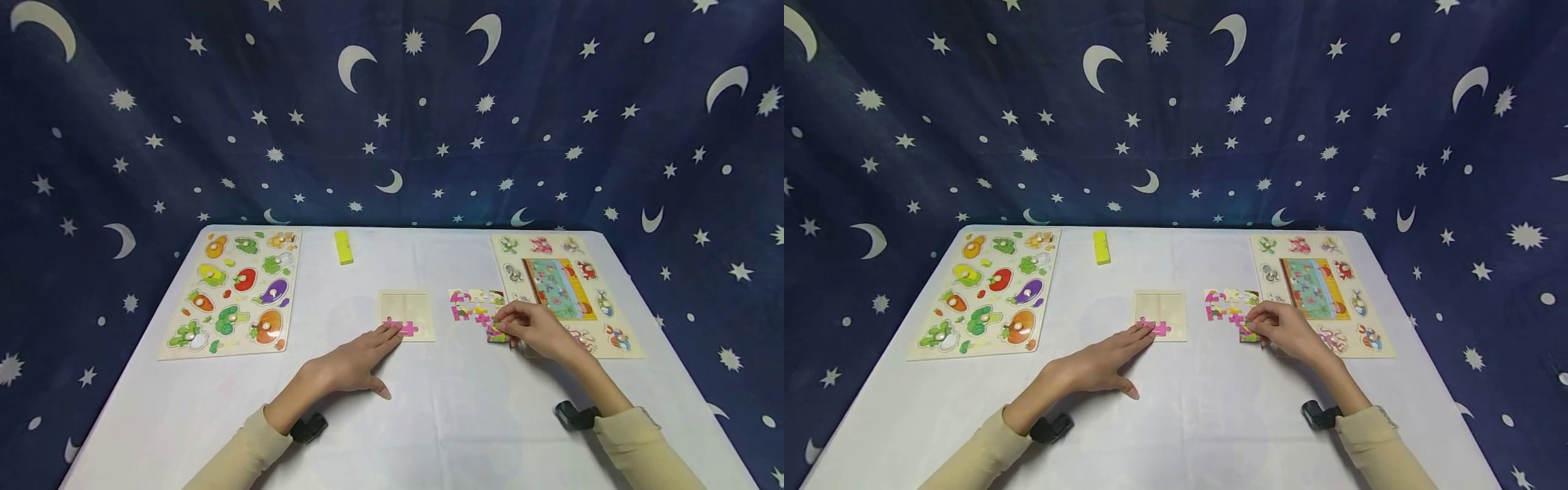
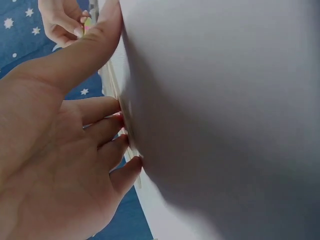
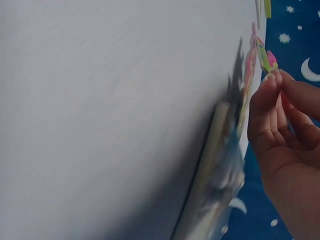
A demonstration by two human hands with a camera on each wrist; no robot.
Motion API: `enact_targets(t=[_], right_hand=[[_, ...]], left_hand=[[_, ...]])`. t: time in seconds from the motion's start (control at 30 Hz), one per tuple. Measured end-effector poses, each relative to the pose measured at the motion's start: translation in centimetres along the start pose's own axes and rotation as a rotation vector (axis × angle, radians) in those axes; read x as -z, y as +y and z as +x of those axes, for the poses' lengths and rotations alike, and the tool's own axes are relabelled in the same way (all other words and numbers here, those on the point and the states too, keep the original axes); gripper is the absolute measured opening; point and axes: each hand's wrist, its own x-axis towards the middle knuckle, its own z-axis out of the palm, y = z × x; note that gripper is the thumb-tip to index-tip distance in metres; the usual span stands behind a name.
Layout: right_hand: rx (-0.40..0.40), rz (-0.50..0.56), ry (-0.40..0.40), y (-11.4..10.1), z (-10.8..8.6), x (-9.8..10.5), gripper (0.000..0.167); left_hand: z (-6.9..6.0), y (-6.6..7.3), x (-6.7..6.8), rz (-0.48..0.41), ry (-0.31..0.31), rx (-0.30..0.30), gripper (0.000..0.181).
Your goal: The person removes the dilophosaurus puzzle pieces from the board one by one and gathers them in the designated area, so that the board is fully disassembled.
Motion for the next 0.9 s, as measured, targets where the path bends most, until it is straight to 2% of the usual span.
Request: enact_targets(t=[0.23, 0.43, 0.73, 0.9], right_hand=[[-0.07, 0.015, -0.011, 0.7, -0.8, 0.8, 0.022], [-0.03, -0.054, 0.001, 0.9, -0.9, 0.7, 0.016], [0.04, -0.245, 0.079, 0.6, -0.5, 0.0, 0.009], [0.051, -0.244, 0.082, -0.2, -0.1, -0.3, 0.008]], left_hand=[[-0.1, -0.1, 0.0, 0.034, -0.013, -0.03, 0.11], [-0.3, 0.0, 0.1, 0.038, -0.015, -0.037, 0.11], [-0.3, 0.1, 0.2, 0.028, -0.027, -0.006, 0.109], [-0.2, 0.0, 0.2, 0.035, -0.022, -0.003, 0.11]])
